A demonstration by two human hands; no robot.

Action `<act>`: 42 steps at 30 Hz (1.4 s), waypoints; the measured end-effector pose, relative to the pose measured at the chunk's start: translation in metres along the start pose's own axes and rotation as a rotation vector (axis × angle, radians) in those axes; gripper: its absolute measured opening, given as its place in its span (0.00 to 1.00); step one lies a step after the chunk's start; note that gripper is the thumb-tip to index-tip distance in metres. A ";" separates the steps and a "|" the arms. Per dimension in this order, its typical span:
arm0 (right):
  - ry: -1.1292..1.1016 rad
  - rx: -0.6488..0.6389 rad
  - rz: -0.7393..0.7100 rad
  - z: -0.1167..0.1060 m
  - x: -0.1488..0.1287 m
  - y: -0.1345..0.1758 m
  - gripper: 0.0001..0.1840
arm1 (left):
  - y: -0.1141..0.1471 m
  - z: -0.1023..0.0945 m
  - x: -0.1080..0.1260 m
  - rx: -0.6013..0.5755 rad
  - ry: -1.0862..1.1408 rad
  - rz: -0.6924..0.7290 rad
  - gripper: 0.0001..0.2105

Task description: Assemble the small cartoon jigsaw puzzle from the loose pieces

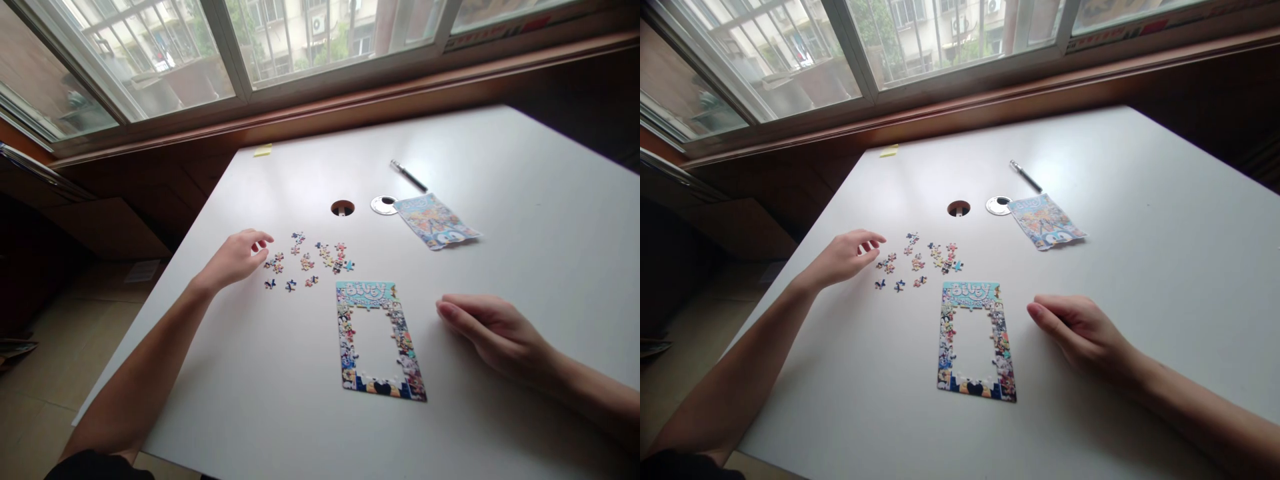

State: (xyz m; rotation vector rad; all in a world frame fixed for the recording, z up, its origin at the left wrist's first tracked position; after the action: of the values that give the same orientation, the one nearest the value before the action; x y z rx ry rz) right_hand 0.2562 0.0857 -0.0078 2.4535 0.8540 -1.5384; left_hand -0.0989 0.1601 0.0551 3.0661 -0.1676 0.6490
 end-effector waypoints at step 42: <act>-0.008 -0.052 0.013 0.004 -0.002 0.000 0.25 | 0.007 0.017 0.006 -0.178 -0.048 0.121 0.09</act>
State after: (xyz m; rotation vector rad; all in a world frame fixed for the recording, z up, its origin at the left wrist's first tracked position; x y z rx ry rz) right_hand 0.2521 0.0835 -0.0075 2.4108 0.8639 -1.5012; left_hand -0.0874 0.1521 0.0417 2.9178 -0.3920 0.5332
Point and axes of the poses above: each hand's wrist, its own y-axis away from the middle knuckle, its own z-axis out of the palm, x = y × z, the point moved 10 cm from there along -y, towards the middle knuckle, and after that the axes turned 8 degrees about -z, right-handed, at the moved point
